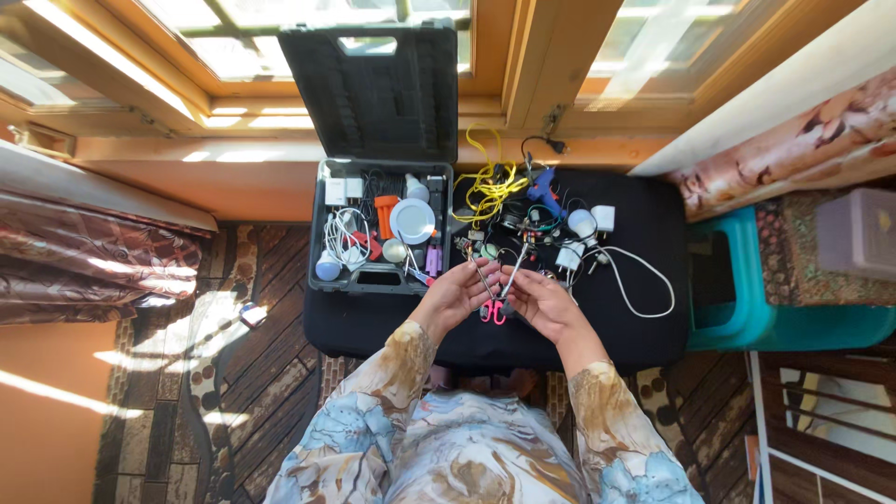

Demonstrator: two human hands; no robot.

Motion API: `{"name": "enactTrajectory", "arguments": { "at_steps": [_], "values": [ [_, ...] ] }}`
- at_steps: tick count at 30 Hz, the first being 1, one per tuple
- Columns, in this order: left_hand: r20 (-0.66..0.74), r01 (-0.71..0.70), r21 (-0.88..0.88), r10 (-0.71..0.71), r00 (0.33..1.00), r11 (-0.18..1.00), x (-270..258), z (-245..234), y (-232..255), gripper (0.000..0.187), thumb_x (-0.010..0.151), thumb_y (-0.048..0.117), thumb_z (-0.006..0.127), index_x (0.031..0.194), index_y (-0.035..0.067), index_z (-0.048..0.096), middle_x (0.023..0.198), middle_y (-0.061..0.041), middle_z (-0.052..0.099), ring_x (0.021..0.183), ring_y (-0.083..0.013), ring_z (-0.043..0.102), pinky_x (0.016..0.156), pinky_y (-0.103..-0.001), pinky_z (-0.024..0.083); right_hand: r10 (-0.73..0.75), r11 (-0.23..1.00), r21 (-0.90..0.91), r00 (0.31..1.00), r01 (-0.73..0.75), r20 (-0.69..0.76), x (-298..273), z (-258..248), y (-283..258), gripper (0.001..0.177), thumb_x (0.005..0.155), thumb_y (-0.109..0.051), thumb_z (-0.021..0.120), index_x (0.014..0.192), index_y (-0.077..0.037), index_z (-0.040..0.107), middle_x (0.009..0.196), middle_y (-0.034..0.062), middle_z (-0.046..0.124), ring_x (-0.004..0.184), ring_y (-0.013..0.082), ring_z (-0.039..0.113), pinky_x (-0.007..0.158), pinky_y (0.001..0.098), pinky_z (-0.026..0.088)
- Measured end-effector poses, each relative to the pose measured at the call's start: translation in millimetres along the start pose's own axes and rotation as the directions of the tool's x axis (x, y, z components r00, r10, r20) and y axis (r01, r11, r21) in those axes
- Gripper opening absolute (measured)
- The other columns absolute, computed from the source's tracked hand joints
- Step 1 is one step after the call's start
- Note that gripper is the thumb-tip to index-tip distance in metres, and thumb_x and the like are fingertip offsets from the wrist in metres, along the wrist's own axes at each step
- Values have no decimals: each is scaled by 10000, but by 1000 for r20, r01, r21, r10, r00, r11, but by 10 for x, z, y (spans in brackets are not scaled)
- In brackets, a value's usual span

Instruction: The person handles and organizes various electronic components, including light bulbs, wires, and small circuit boards, while sitting on the floor with an open toolbox.

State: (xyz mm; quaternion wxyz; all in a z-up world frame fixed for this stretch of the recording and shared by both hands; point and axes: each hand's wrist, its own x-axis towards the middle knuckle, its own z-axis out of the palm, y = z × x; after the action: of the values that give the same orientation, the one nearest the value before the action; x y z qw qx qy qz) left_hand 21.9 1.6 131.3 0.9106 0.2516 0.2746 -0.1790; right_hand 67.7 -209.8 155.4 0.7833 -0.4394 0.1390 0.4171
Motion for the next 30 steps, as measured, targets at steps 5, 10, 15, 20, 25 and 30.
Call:
{"name": "enactTrajectory", "arguments": {
  "at_steps": [5,10,15,20,25,30],
  "values": [
    [91,37,-15,-35,995,999,-214,276,77,387,1053,203,440,1352,-24,533,1355,-211,628,1167,-312,686,1021,-439,563,-18,999,-38,998,20,65,-314,76,-179,314,980,-135,625,1269,-30,687,1022,31,751,873,105,703,796,267,586],
    [85,-130,237,112,990,963,-222,426,77,350,1068,185,471,1335,-23,558,1313,-196,651,1138,-274,684,973,-467,568,-263,852,-476,964,217,-31,-234,149,-276,267,942,-149,753,1137,34,740,904,46,741,768,110,687,710,257,565],
    [-2,-206,251,213,977,946,-229,496,-52,303,1035,133,537,1307,16,604,1220,-110,678,1059,-219,684,939,-493,583,-555,529,-785,831,323,-31,-322,537,-233,231,864,-168,820,1031,-17,773,865,49,763,725,75,676,667,253,543],
    [16,-208,158,208,978,965,-152,562,-113,287,1021,117,578,1298,57,624,1214,-97,683,1097,-229,672,908,-469,575,-742,84,-904,633,418,224,-610,788,-226,233,870,-149,787,1076,-42,775,879,84,721,687,121,642,627,295,538],
    [1,-184,218,188,982,959,-190,582,-88,284,1019,126,575,1286,48,636,1241,-74,663,1118,-228,666,887,-471,582,-575,406,-792,801,456,167,-412,451,-157,262,879,-143,766,1114,-29,750,930,18,771,790,77,719,712,243,572],
    [8,-150,167,151,989,974,-259,423,-42,356,1056,234,500,1334,54,630,1279,-78,655,1139,-234,613,912,-459,553,-39,928,-369,998,50,39,-108,218,-198,221,935,-126,713,1138,-40,730,947,20,734,753,71,636,677,247,520]
  ]
}}
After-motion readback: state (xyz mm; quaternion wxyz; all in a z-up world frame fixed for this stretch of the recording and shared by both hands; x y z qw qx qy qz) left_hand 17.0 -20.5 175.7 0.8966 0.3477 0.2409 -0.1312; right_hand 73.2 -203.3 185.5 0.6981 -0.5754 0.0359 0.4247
